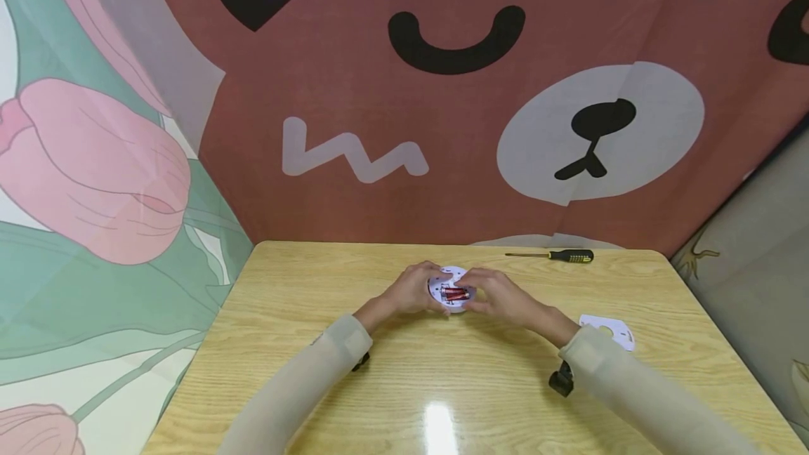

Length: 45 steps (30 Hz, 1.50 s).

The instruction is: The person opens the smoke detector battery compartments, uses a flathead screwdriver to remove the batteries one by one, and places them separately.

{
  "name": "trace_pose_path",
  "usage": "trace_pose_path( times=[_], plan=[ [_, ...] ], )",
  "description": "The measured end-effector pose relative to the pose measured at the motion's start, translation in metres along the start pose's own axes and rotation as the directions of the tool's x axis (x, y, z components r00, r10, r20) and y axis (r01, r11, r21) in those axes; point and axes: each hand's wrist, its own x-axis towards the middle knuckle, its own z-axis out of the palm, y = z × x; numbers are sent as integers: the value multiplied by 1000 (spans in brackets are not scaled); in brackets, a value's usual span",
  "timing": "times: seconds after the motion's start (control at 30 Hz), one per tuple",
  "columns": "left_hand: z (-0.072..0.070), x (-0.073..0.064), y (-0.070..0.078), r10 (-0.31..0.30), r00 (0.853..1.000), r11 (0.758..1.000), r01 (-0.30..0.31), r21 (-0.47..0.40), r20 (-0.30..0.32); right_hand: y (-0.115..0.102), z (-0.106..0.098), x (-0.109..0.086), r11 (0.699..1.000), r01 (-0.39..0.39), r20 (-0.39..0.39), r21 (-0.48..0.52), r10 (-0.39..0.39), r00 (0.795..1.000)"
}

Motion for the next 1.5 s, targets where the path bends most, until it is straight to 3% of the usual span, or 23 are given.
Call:
trace_pose_path(
  times=[0.47,0.83,1.13,1.5],
  plan=[
    [2,-1,-3,28,1000,999,-28,-27,-13,1,7,2,1000,12,-45,4,-11,999],
    [-3,-1,-6,72,997,996,-72,-48,2,0,6,2,999,16,-26,-31,-17,1000],
    [-4,-3,-2,83,996,996,-84,-45,-11,4,6,0,999,37,-32,3,-36,999],
    [-3,-2,-3,63,998,997,-63,-44,-7,9,4,-3,996,-63,-7,65,63,998]
  ],
)
